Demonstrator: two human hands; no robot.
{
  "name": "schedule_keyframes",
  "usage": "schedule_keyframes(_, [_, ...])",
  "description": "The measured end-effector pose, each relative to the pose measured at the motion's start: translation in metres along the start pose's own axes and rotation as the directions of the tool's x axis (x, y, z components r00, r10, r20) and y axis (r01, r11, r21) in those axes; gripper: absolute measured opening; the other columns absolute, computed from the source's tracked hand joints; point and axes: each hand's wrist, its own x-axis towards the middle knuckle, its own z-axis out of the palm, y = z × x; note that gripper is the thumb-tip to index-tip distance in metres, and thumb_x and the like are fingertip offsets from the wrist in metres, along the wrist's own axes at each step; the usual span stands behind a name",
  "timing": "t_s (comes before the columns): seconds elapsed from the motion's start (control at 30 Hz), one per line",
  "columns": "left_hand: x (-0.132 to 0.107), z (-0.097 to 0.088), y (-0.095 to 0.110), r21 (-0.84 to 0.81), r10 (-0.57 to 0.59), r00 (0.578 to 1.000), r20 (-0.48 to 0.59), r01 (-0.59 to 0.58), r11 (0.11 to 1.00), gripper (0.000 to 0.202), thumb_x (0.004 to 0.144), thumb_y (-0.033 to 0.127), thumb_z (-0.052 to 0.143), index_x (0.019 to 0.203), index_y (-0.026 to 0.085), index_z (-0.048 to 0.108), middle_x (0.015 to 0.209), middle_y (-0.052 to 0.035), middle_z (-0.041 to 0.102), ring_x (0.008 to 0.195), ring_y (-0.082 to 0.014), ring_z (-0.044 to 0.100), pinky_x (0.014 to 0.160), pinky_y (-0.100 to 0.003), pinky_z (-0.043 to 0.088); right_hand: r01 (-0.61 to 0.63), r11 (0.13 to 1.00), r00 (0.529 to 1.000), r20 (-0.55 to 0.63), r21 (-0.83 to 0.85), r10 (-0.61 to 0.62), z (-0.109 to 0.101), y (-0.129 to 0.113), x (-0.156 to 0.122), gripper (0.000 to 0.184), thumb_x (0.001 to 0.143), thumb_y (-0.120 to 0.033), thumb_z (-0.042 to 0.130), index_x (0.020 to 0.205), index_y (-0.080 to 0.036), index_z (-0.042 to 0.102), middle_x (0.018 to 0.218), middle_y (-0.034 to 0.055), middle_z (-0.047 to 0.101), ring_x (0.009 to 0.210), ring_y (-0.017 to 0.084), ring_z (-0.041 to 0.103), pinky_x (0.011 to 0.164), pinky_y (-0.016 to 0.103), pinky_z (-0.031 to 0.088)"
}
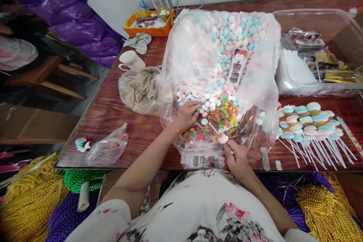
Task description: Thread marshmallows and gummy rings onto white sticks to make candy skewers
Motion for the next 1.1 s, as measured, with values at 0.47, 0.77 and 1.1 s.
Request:
schedule_keyframes(0.47, [-0.018,-0.03,0.027,-0.672,-0.478,0.871,-0.11,0.29,0.682,0.014,0.067,0.022,0.076,0.08,0.017,0.075,0.088,-0.0062,0.072,0.081,-0.017,0.065,0.067,-0.026,0.052,0.146,0.985,0.987,0.073,-0.086,-0.14,-0.001,-0.018,0.009,0.019,0.098,-0.019,0.047,0.083,-0.019,0.06,0.062,-0.004,0.046,0.053,0.01,0.041,0.052,0.022,0.034])
schedule_keyframes(0.77, [-0.043,-0.037,0.083,-0.973,-0.709,0.671,0.217,0.203,-0.106,0.034,0.058,0.02,0.085,0.091,0.019,0.075,0.083,-0.0019,0.076,0.067,-0.0148,0.07,0.055,-0.024,0.057,0.193,0.972,0.96,0.229,-0.133,-0.159,0.005,-0.026,0.01,0.019,0.098,-0.015,0.044,0.096,-0.018,0.062,0.072,0.0006,0.059,0.062,0.013,0.052,0.062,0.024,0.04])
schedule_keyframes(1.1, [-0.054,-0.03,0.101,-0.985,-0.682,0.722,0.116,0.173,0.016,0.03,0.061,0.022,0.087,0.09,0.023,0.078,0.097,-0.0034,0.077,0.084,-0.018,0.072,0.076,-0.03,0.06,0.136,0.967,0.966,0.246,-0.214,-0.081,0.003,-0.026,0.009,0.026,0.086,-0.006,0.04,0.092,-0.019,0.062,0.066,-0.0013,0.055,0.057,0.013,0.048,0.057,0.024,0.036])
